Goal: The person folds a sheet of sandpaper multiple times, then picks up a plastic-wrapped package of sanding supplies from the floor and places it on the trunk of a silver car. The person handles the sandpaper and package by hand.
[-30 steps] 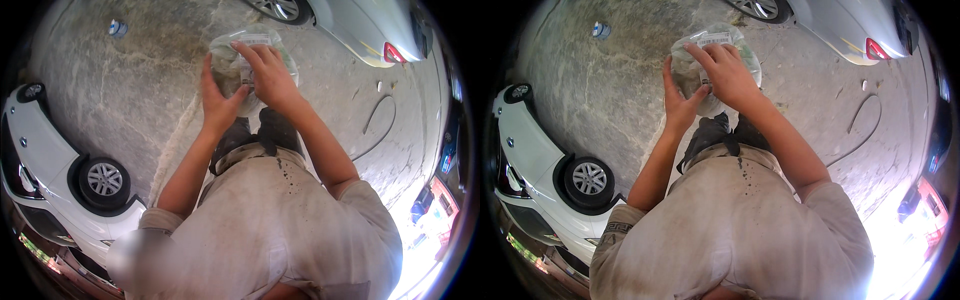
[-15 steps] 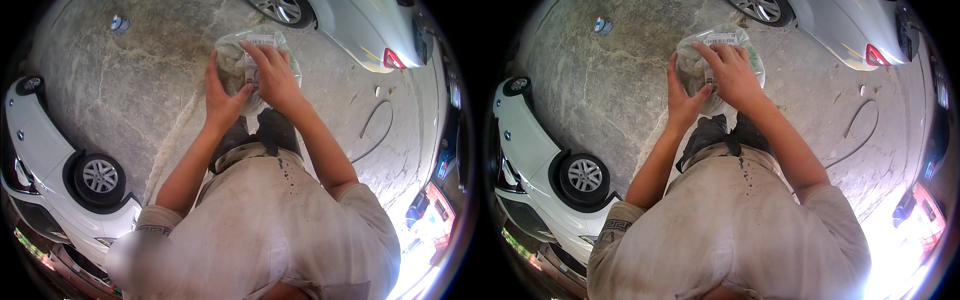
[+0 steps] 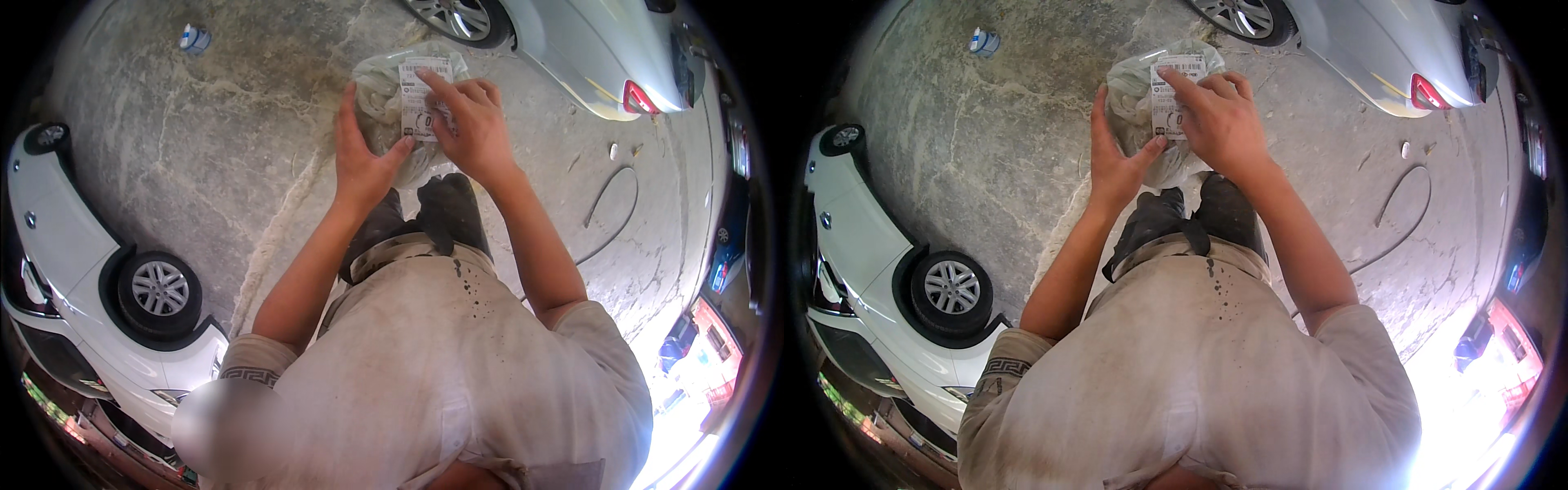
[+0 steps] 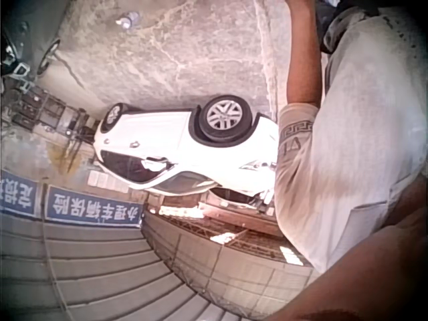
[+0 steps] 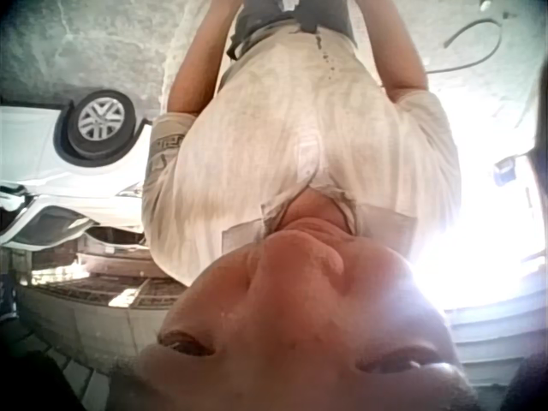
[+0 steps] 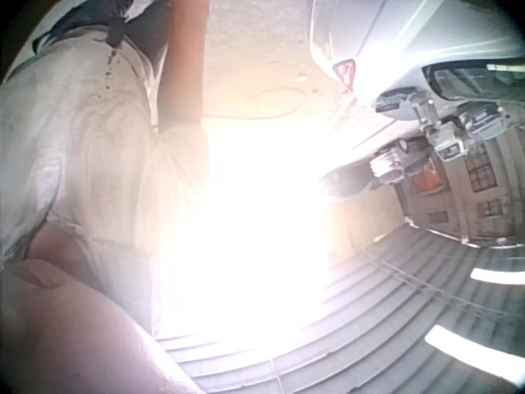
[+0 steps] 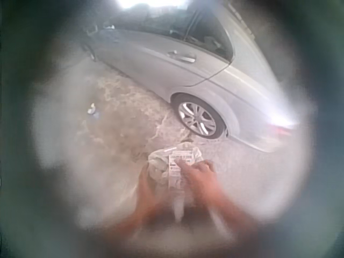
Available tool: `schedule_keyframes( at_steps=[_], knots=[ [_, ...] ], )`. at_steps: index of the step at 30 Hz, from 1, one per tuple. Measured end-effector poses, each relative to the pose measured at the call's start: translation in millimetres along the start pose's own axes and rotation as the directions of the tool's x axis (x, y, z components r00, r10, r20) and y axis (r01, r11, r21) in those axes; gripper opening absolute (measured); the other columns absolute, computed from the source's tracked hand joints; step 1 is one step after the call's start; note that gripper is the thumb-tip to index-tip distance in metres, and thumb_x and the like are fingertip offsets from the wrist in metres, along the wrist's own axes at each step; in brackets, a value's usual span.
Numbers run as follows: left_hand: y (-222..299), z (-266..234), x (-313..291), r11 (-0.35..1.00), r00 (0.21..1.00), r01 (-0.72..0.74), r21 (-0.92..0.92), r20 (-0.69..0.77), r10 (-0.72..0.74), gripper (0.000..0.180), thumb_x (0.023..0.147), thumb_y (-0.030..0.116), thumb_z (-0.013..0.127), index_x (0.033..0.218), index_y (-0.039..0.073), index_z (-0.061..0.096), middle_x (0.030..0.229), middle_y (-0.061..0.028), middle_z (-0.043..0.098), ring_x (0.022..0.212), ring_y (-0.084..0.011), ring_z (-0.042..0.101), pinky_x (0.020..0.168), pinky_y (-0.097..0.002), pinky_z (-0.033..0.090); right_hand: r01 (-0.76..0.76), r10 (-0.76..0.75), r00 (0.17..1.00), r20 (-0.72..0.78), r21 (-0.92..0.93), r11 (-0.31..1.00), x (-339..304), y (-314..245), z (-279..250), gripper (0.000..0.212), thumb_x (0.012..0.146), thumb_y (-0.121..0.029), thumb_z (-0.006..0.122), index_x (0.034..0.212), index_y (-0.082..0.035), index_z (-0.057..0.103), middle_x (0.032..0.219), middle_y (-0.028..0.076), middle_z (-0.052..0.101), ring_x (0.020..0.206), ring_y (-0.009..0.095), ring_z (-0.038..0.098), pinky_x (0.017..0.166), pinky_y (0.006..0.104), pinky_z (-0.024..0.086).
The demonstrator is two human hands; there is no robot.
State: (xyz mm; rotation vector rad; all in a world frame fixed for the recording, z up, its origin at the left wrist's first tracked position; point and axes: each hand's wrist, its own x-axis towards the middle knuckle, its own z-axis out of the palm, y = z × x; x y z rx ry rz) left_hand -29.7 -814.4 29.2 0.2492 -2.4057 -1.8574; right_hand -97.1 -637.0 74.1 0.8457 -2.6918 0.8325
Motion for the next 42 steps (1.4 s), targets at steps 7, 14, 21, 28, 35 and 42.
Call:
schedule_keyframes(
  at_steps=[7, 14, 21, 28, 35, 42],
  knots=[
    [5, -2, 3, 1.0, 1.0, 0.002, 0.03, 0.014, -0.002, 0.105, 0.069, 0.012, 0.085, 0.154, 0.005, 0.023, 0.143, -0.0222, 0.041, 0.134, -0.0385, 0.041, 0.113, -0.0447, 0.033, 0.086, -0.073, 0.986, 0.148, -0.089, 0.992, 15, -5, -8, 0.052, 0.083, -0.002, 0.06, 0.133, -0.018, 0.058, 0.086, 0.005, 0.067, 0.092, 0.024, 0.065, 0.102, 0.0429, 0.043],
    [3, 14, 30, 0.981, 0.99, 0.114, -0.155, -0.062, -0.125, 0.093, 0.08, 0.024, 0.081, 0.149, -0.005, 0.026, 0.143, -0.0258, 0.04, 0.134, -0.0395, 0.041, 0.112, -0.0439, 0.034, 0.081, -0.063, 0.971, 0.231, -0.071, 0.994, 10, 4, 0, 0.058, 0.084, -0.002, 0.057, 0.14, -0.013, 0.046, 0.101, 0.009, 0.064, 0.106, 0.027, 0.06, 0.107, 0.0474, 0.036],
    [-1, 15, 38, 0.992, 0.989, 0.12, 0.04, -0.091, -0.116, 0.095, 0.085, 0.029, 0.078, 0.151, -0.007, 0.021, 0.145, -0.0267, 0.042, 0.132, -0.0344, 0.046, 0.11, -0.0394, 0.037, 0.017, -0.03, 0.979, 0.202, 0.068, 0.998, -8, 7, 0, 0.051, 0.087, -0.001, 0.055, 0.137, -0.009, 0.047, 0.101, 0.007, 0.061, 0.099, 0.027, 0.057, 0.098, 0.0451, 0.034],
    [-5, 15, 35, 0.989, 0.995, 0.056, 0.138, -0.088, -0.045, 0.095, 0.086, 0.03, 0.078, 0.152, -0.005, 0.019, 0.143, -0.0252, 0.045, 0.13, -0.0305, 0.049, 0.109, -0.0372, 0.038, -0.016, 0.011, 0.998, 0.055, 0.096, 0.995, -28, 5, 5, 0.048, 0.085, 0.003, 0.055, 0.132, -0.008, 0.051, 0.101, 0.007, 0.062, 0.097, 0.027, 0.057, 0.092, 0.0434, 0.035],
    [-4, 17, 35, 0.994, 0.992, 0.097, 0.059, -0.087, -0.092, 0.094, 0.086, 0.035, 0.077, 0.151, -0.006, 0.022, 0.15, -0.0285, 0.036, 0.139, -0.0392, 0.038, 0.115, -0.0417, 0.03, -0.088, 0.093, 0.995, -0.043, 0.111, 0.99, -54, 8, 14, 0.044, 0.083, 0.004, 0.058, 0.126, -0.006, 0.053, 0.094, 0.005, 0.063, 0.087, 0.024, 0.06, 0.088, 0.0395, 0.035],
    [-11, 17, 34, 0.999, 0.996, 0.041, 0.025, -0.08, -0.038, 0.092, 0.09, 0.036, 0.073, 0.151, -0.008, 0.021, 0.15, -0.0295, 0.035, 0.14, -0.0392, 0.038, 0.116, -0.0415, 0.029, -0.118, 0.139, 0.981, -0.136, 0.149, 0.982, -66, 2, 19, 0.043, 0.082, 0.005, 0.059, 0.122, -0.007, 0.053, 0.092, 0.004, 0.063, 0.086, 0.024, 0.06, 0.087, 0.0381, 0.035]
  ],
)
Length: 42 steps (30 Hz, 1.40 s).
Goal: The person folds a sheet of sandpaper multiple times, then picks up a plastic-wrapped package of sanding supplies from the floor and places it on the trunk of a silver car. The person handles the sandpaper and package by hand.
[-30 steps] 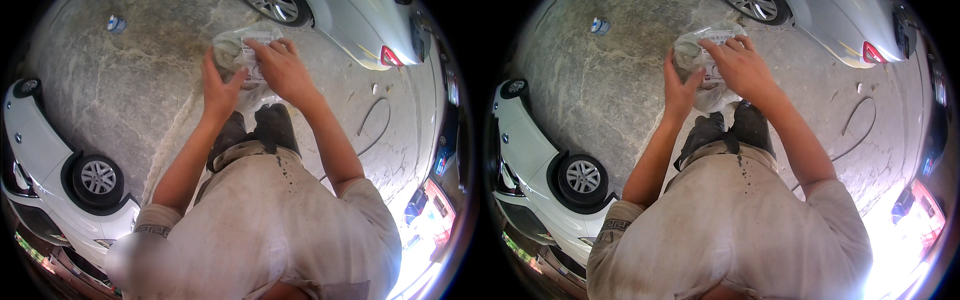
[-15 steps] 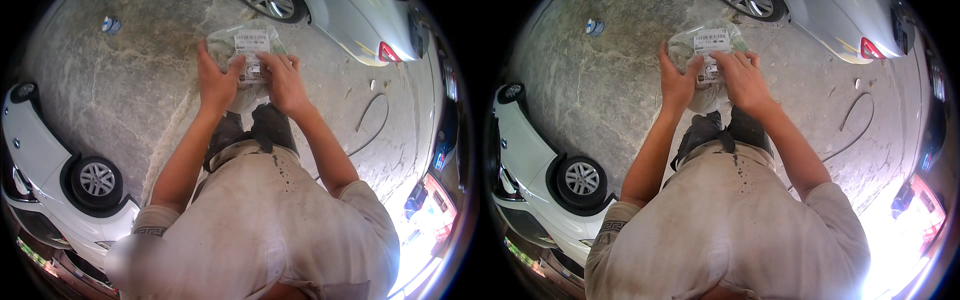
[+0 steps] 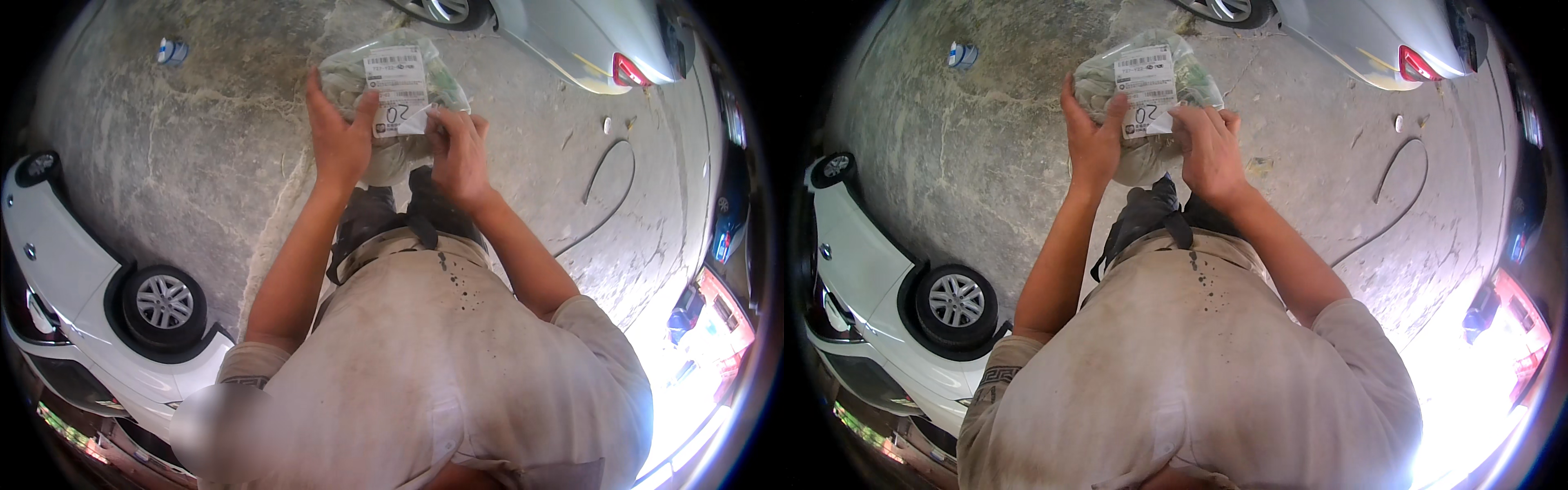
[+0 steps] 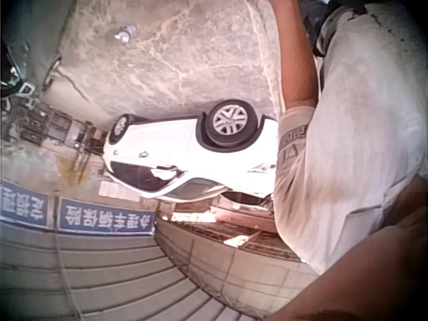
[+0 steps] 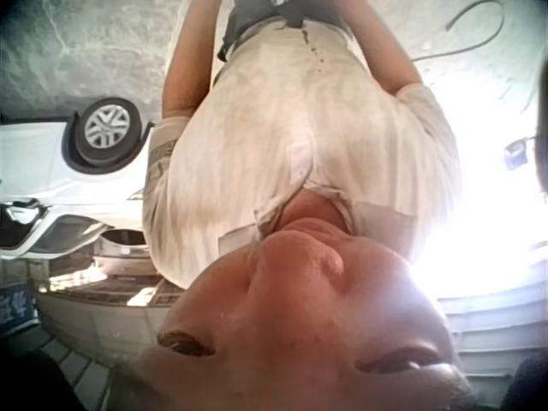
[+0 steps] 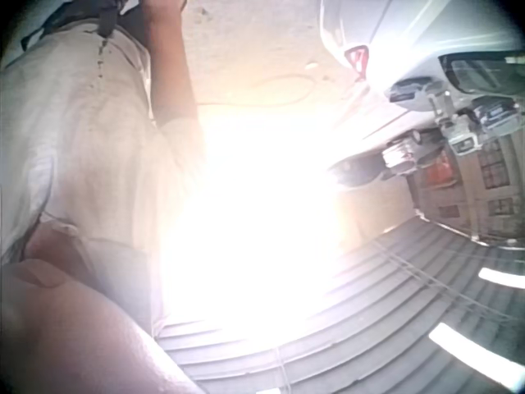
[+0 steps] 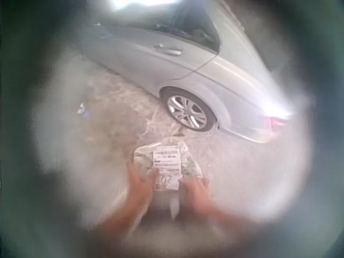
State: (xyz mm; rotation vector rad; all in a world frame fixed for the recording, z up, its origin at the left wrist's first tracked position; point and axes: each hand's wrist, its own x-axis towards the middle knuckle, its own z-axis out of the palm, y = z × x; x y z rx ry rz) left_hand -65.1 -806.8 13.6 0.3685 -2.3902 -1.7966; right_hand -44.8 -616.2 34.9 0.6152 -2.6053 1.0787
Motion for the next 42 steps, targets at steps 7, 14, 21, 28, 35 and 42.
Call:
schedule_keyframes(
  at_steps=[7, 14, 21, 28, 35, 42],
  knots=[
    [-6, -1, 0, 1.0, 1.0, -0.014, -0.015, 0.005, 0.014, 0.09, 0.094, 0.041, 0.067, 0.151, -0.008, 0.019, 0.151, -0.0295, 0.034, 0.14, -0.039, 0.037, 0.115, -0.042, 0.03, -0.055, 0.056, 0.998, -0.016, 0.056, 0.997, -10, 5, -3, 0.041, 0.08, 0.007, 0.06, 0.119, -0.008, 0.055, 0.091, 0.004, 0.063, 0.086, 0.024, 0.06, 0.087, 0.0381, 0.035],
    [6, -2, 0, 1.0, 1.0, -0.017, 0.017, 0.002, 0.017, 0.089, 0.095, 0.046, 0.065, 0.151, -0.007, 0.02, 0.148, -0.0283, 0.036, 0.137, -0.0377, 0.04, 0.114, -0.0418, 0.031, -0.064, 0.064, 0.998, -0.004, 0.045, 0.997, -16, 4, -9, 0.041, 0.081, 0.008, 0.061, 0.118, -0.008, 0.055, 0.091, 0.005, 0.064, 0.084, 0.025, 0.06, 0.087, 0.0393, 0.037],
    [5, -1, 0, 1.0, 1.0, -0.026, 0.016, 0.0, 0.026, 0.088, 0.096, 0.047, 0.063, 0.15, -0.007, 0.02, 0.148, -0.028, 0.036, 0.137, -0.0379, 0.04, 0.114, -0.0419, 0.031, -0.054, 0.055, 0.998, -0.033, 0.035, 0.998, -23, 3, -12, 0.041, 0.08, 0.009, 0.063, 0.116, -0.009, 0.056, 0.091, 0.005, 0.064, 0.084, 0.026, 0.06, 0.088, 0.0399, 0.037],
    [-5, -3, 3, 0.996, 0.998, -0.059, 0.063, -0.002, 0.06, 0.077, 0.1, 0.037, 0.059, 0.151, -0.005, 0.019, 0.149, -0.026, 0.038, 0.136, -0.0314, 0.042, 0.114, -0.0386, 0.03, -0.06, 0.063, 0.998, -0.028, 0.07, 0.996, -32, -3, -31, 0.043, 0.08, 0.009, 0.065, 0.117, -0.01, 0.056, 0.09, 0.005, 0.062, 0.082, 0.023, 0.059, 0.088, 0.0396, 0.038],
    [-5, -2, 2, 0.998, 0.999, -0.036, 0.051, -0.01, 0.037, 0.076, 0.101, 0.037, 0.058, 0.151, -0.005, 0.019, 0.147, -0.0249, 0.04, 0.134, -0.0309, 0.043, 0.113, -0.0384, 0.031, -0.162, 0.207, 0.971, -0.117, 0.308, 0.938, -38, -21, -44, 0.041, 0.087, 0.011, 0.057, 0.124, -0.004, 0.05, 0.097, 0.008, 0.056, 0.09, 0.021, 0.056, 0.092, 0.0367, 0.041],
    [-7, -2, 2, 0.997, 0.998, -0.064, 0.044, -0.007, 0.064, 0.076, 0.101, 0.038, 0.058, 0.151, -0.005, 0.019, 0.147, -0.0251, 0.04, 0.133, -0.0314, 0.044, 0.112, -0.0387, 0.032, -0.379, 0.532, 0.847, 0.013, 0.716, 0.586, -19, -35, -50, 0.047, 0.088, 0.006, 0.059, 0.131, -0.002, 0.043, 0.108, 0.008, 0.051, 0.096, 0.016, 0.053, 0.09, 0.0312, 0.045]
  ],
)
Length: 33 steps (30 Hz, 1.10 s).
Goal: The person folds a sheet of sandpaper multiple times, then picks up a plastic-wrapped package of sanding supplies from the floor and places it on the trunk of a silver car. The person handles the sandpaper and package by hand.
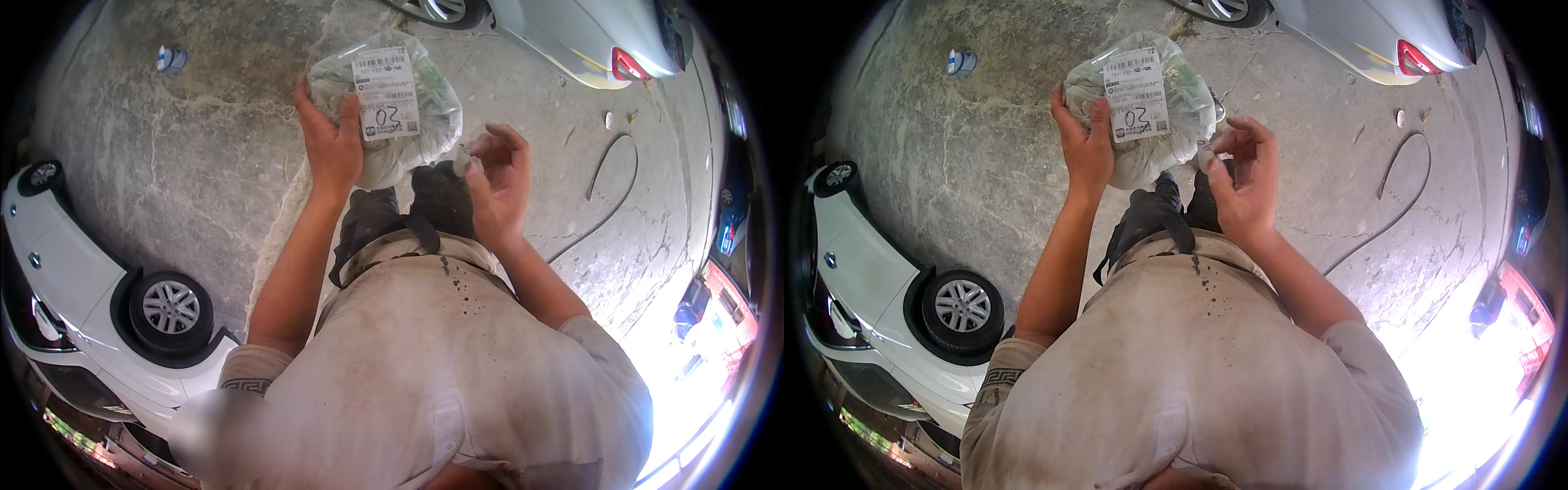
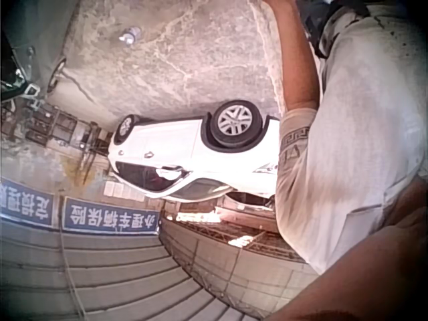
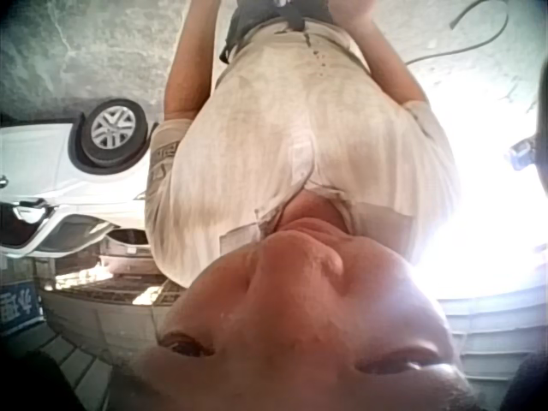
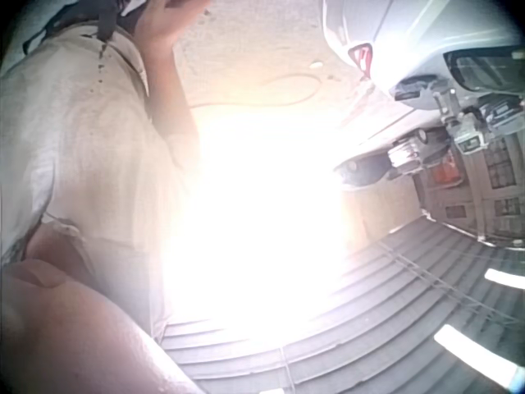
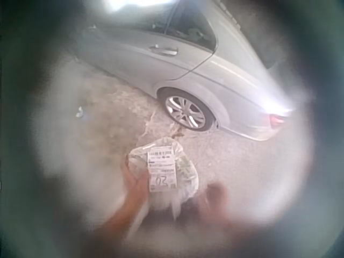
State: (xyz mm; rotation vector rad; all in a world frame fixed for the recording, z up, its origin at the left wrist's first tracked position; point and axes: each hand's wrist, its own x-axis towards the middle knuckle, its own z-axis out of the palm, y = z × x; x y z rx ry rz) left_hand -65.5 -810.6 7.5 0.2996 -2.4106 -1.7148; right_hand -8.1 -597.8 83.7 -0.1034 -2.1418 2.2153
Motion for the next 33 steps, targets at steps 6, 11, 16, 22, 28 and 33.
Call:
schedule_keyframes(
  at_steps=[6, 11, 16, 22, 28, 33],
  knots=[
    [7, 1, -4, 0.999, 0.999, 0.032, -0.005, -0.014, -0.032, 0.079, 0.1, 0.041, 0.059, 0.15, -0.007, 0.021, 0.149, -0.0285, 0.036, 0.137, -0.0373, 0.04, 0.114, -0.0413, 0.03, -0.302, 0.304, 0.953, 0.0, 0.101, 0.948, 6, -1, 10, 0.051, 0.082, 0.003, 0.073, 0.126, -0.002, 0.048, 0.097, 0.001, 0.05, 0.087, 0.009, 0.053, 0.079, 0.0265, 0.047],
    [7, 3, -8, 1.0, 0.999, 0.025, -0.003, -0.021, -0.025, 0.079, 0.099, 0.041, 0.059, 0.149, -0.007, 0.021, 0.148, -0.0285, 0.036, 0.137, -0.0374, 0.039, 0.114, -0.0412, 0.03, -0.333, 0.334, 0.942, -0.046, 0.024, 0.943, 8, 4, 22, 0.052, 0.078, -0.003, 0.081, 0.12, -0.003, 0.051, 0.09, -0.002, 0.049, 0.08, 0.007, 0.052, 0.071, 0.0242, 0.047],
    [6, 8, -16, 0.999, 0.999, 0.036, 0.031, -0.029, -0.035, 0.076, 0.1, 0.04, 0.059, 0.148, -0.006, 0.022, 0.144, -0.0252, 0.041, 0.132, -0.0314, 0.045, 0.111, -0.0383, 0.033, -0.332, 0.324, 0.94, -0.105, -0.062, 0.941, 7, 6, 37, 0.047, 0.077, -0.006, 0.084, 0.113, -0.002, 0.055, 0.082, -0.002, 0.051, 0.075, 0.007, 0.052, 0.067, 0.0239, 0.047],
    [11, 11, -22, 0.999, 0.999, 0.044, 0.028, -0.023, -0.043, 0.076, 0.1, 0.041, 0.058, 0.148, -0.006, 0.022, 0.145, -0.0255, 0.041, 0.132, -0.0329, 0.045, 0.11, -0.0388, 0.034, -0.363, 0.35, 0.927, -0.134, -0.086, 0.928, 6, 8, 51, 0.043, 0.079, -0.01, 0.083, 0.112, -0.002, 0.057, 0.08, 0.001, 0.057, 0.07, 0.008, 0.054, 0.064, 0.0254, 0.048],
    [10, 12, -20, 0.999, 0.999, 0.024, 0.039, -0.029, -0.023, 0.077, 0.1, 0.043, 0.057, 0.149, -0.005, 0.021, 0.145, -0.0257, 0.04, 0.132, -0.0338, 0.045, 0.111, -0.0391, 0.034, -0.327, 0.317, 0.935, -0.161, -0.038, 0.944, 2, 19, 45, 0.038, 0.085, -0.008, 0.077, 0.116, -0.002, 0.055, 0.085, 0.005, 0.062, 0.075, 0.011, 0.063, 0.067, 0.0267, 0.051],
    [12, 12, -21, 0.999, 0.999, 0.03, 0.032, -0.036, -0.029, 0.078, 0.1, 0.045, 0.057, 0.149, -0.005, 0.023, 0.146, -0.0255, 0.04, 0.132, -0.0337, 0.045, 0.111, -0.0393, 0.033, -0.35, 0.332, 0.928, -0.169, -0.09, 0.933, 0, 19, 35, 0.036, 0.087, -0.005, 0.073, 0.118, -0.001, 0.055, 0.091, 0.008, 0.064, 0.079, 0.013, 0.066, 0.072, 0.0285, 0.054]
  ],
)
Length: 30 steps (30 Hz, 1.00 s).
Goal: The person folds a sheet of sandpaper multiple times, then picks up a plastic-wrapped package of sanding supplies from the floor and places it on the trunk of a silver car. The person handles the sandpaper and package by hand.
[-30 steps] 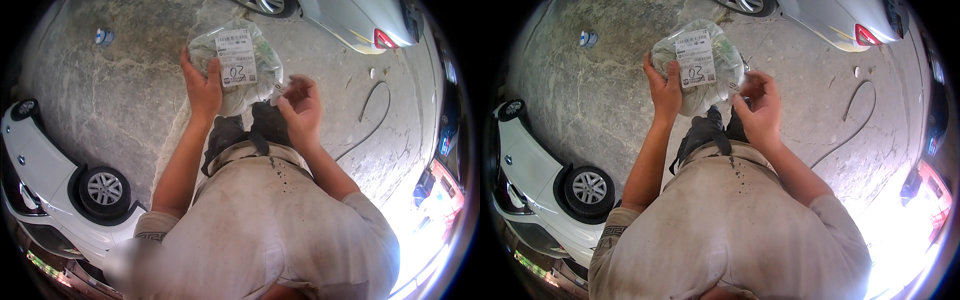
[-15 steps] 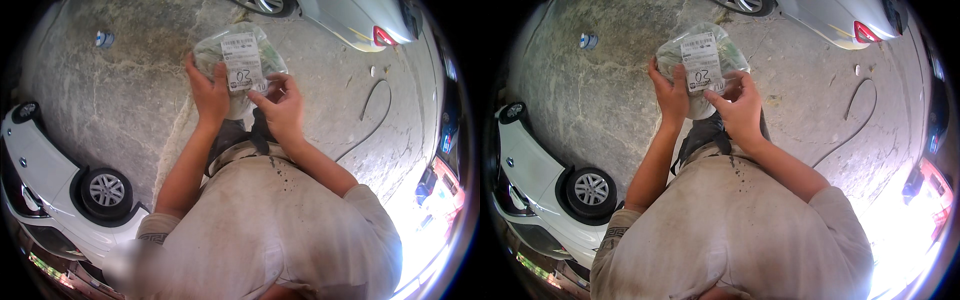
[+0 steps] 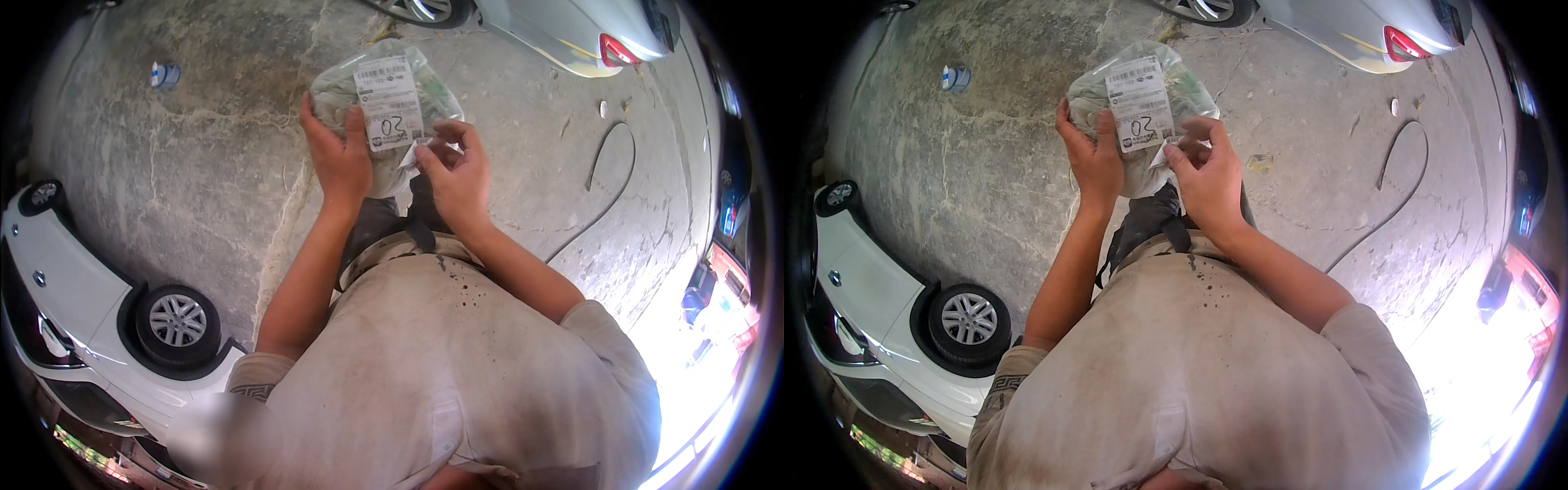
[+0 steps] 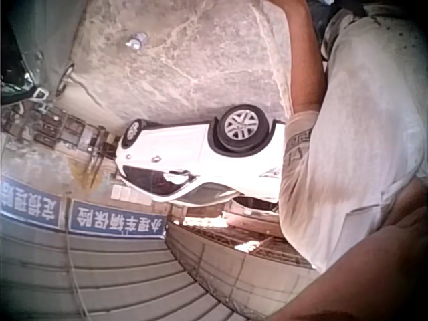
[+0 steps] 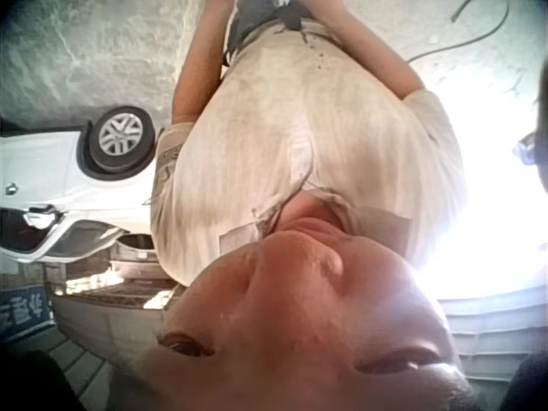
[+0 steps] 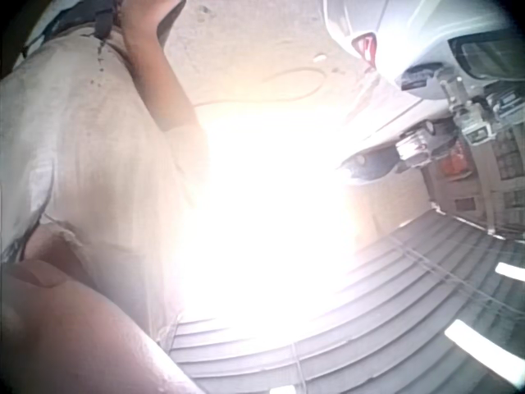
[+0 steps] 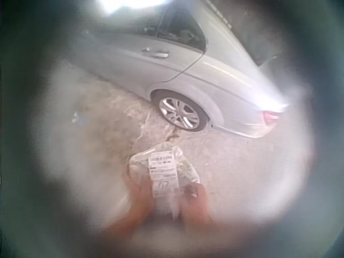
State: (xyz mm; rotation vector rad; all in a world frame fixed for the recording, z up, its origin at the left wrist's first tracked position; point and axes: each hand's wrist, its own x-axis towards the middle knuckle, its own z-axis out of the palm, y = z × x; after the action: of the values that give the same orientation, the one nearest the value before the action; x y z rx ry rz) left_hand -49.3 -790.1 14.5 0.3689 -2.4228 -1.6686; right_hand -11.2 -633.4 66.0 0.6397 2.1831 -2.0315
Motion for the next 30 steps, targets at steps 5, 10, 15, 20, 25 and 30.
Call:
schedule_keyframes(
  at_steps=[5, 10, 15, 20, 25, 30],
  knots=[
    [-3, 1, 0, 1.0, 1.0, -0.004, -0.01, 0.0, 0.004, 0.079, 0.099, 0.046, 0.058, 0.149, -0.005, 0.023, 0.146, -0.0254, 0.04, 0.133, -0.0335, 0.045, 0.111, -0.0393, 0.033, 0.095, -0.092, 0.995, 0.028, -0.144, 0.985, -3, 0, -3, 0.04, 0.084, -0.005, 0.074, 0.119, -0.002, 0.055, 0.096, 0.01, 0.065, 0.079, 0.015, 0.066, 0.071, 0.0296, 0.054],
    [-4, 1, 0, 1.0, 1.0, -0.009, -0.001, -0.011, 0.009, 0.078, 0.1, 0.046, 0.057, 0.148, -0.005, 0.024, 0.146, -0.0255, 0.04, 0.133, -0.0335, 0.045, 0.111, -0.0394, 0.033, 0.268, -0.236, 0.962, 0.14, -0.307, 0.913, -6, -10, -2, 0.047, 0.077, -0.004, 0.077, 0.119, -0.005, 0.057, 0.105, 0.01, 0.066, 0.079, 0.019, 0.065, 0.073, 0.0318, 0.054],
    [-1, 0, 0, 1.0, 1.0, -0.01, 0.008, -0.002, 0.01, 0.078, 0.1, 0.045, 0.057, 0.149, -0.005, 0.023, 0.146, -0.0256, 0.04, 0.132, -0.0334, 0.045, 0.111, -0.0395, 0.033, 0.356, -0.304, 0.932, 0.198, -0.34, 0.87, -7, -11, 0, 0.05, 0.076, -0.003, 0.078, 0.121, -0.006, 0.057, 0.108, 0.009, 0.066, 0.083, 0.021, 0.064, 0.076, 0.0322, 0.053],
    [-1, 0, 0, 1.0, 1.0, 0.008, -0.015, 0.014, -0.007, 0.078, 0.1, 0.045, 0.058, 0.149, -0.004, 0.022, 0.145, -0.0254, 0.041, 0.132, -0.0331, 0.045, 0.111, -0.0393, 0.033, 0.402, -0.349, 0.913, 0.211, -0.326, 0.856, -6, -10, -3, 0.048, 0.077, 0.005, 0.069, 0.123, -0.006, 0.057, 0.108, 0.009, 0.065, 0.084, 0.023, 0.062, 0.076, 0.0334, 0.052],
    [4, 1, 0, 0.999, 1.0, 0.02, -0.034, -0.005, -0.02, 0.079, 0.099, 0.046, 0.057, 0.147, -0.007, 0.025, 0.143, -0.0306, 0.041, 0.132, -0.0421, 0.044, 0.11, -0.0452, 0.033, 0.518, -0.468, 0.855, 0.222, -0.368, 0.772, 0, -13, -8, 0.049, 0.077, 0.011, 0.058, 0.123, -0.007, 0.057, 0.104, 0.011, 0.062, 0.086, 0.024, 0.06, 0.076, 0.034, 0.051],
    [0, 3, 0, 0.999, 1.0, -0.012, -0.046, -0.016, 0.011, 0.078, 0.098, 0.045, 0.058, 0.147, -0.007, 0.026, 0.142, -0.0308, 0.041, 0.132, -0.0423, 0.044, 0.11, -0.045, 0.033, 0.467, -0.443, 0.884, 0.151, -0.33, 0.82, 1, -19, 3, 0.046, 0.08, 0.009, 0.06, 0.123, -0.007, 0.057, 0.1, 0.012, 0.061, 0.084, 0.022, 0.061, 0.075, 0.0336, 0.051]
  ],
)
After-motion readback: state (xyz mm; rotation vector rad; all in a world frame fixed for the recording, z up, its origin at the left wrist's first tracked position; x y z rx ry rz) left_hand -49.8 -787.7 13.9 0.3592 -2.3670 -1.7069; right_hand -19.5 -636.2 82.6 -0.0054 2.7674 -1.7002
